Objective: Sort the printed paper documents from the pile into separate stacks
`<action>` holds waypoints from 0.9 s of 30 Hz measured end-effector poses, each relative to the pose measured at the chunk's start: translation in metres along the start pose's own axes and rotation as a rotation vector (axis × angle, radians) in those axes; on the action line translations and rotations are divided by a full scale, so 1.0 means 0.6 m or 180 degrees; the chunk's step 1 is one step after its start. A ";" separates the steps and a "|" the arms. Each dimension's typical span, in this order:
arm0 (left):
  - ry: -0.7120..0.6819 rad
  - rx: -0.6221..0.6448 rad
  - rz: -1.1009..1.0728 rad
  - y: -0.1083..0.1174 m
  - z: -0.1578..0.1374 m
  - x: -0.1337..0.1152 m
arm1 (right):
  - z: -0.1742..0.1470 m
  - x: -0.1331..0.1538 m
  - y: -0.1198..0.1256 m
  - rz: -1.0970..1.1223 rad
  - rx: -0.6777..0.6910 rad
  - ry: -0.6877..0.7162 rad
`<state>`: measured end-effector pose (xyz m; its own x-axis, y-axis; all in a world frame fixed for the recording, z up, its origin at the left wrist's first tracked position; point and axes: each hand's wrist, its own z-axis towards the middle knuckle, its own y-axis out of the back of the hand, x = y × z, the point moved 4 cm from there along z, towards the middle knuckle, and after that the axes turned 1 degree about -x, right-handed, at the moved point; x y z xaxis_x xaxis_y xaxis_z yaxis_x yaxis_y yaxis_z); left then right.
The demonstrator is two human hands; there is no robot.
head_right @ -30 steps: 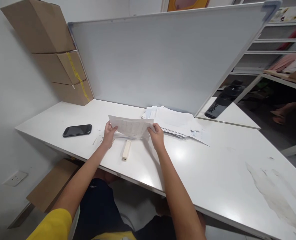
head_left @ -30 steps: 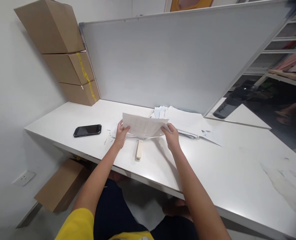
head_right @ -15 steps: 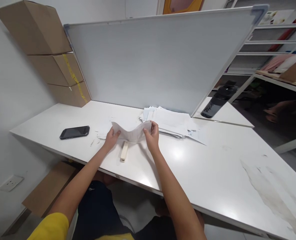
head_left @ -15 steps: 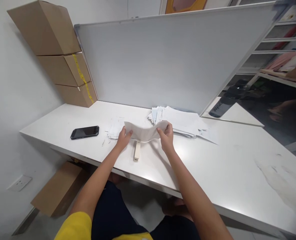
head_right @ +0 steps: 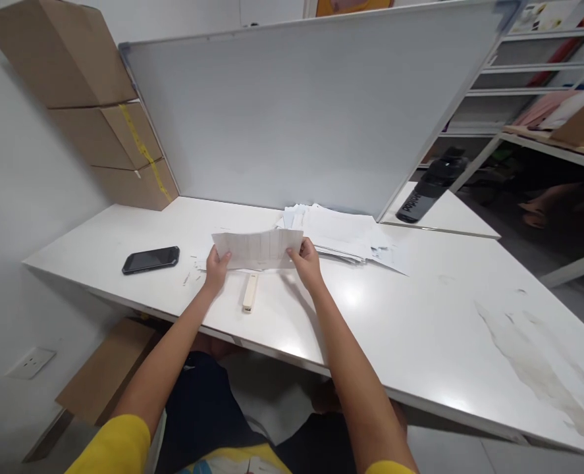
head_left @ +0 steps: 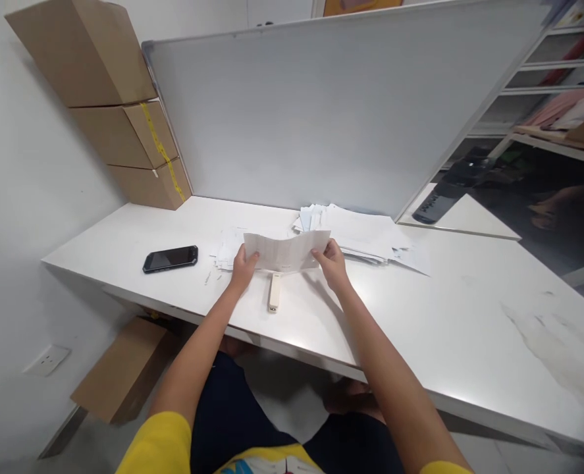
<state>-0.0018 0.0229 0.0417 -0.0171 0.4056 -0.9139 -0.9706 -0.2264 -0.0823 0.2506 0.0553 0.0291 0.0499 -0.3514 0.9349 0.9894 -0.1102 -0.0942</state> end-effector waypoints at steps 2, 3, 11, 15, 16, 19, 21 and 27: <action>-0.0371 -0.0336 0.0038 0.016 -0.006 -0.030 | -0.009 0.024 0.008 -0.0009 -0.0077 0.0045; -0.0561 -0.0501 0.0069 0.025 -0.011 -0.043 | -0.022 0.036 0.016 -0.0039 -0.0162 0.0063; -0.0389 -0.0692 0.0058 0.070 -0.057 -0.023 | -0.311 0.066 0.070 -0.0143 0.0135 -0.1071; 0.0088 0.0714 0.0193 0.033 -0.065 -0.001 | -0.379 0.061 0.096 -0.0350 -0.0191 -0.1613; 0.0096 0.1119 0.0336 0.021 -0.070 -0.001 | -0.378 0.063 0.103 -0.0447 -0.0311 -0.1637; -0.0177 0.2170 0.1020 -0.008 -0.091 -0.010 | -0.358 0.068 0.112 -0.0652 -0.0529 -0.1635; -0.0420 0.2614 0.1437 -0.020 -0.104 -0.016 | -0.344 0.067 0.108 -0.0666 -0.0576 -0.1636; -0.0859 0.2951 0.2136 -0.034 -0.122 -0.020 | -0.327 0.037 0.088 -0.0766 -0.0648 -0.1527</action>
<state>0.0358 -0.0424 0.0250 -0.5337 0.6499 -0.5411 -0.5494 0.2199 0.8061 0.2772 -0.1410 -0.0221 -0.0703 0.1617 0.9843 0.9368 -0.3282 0.1208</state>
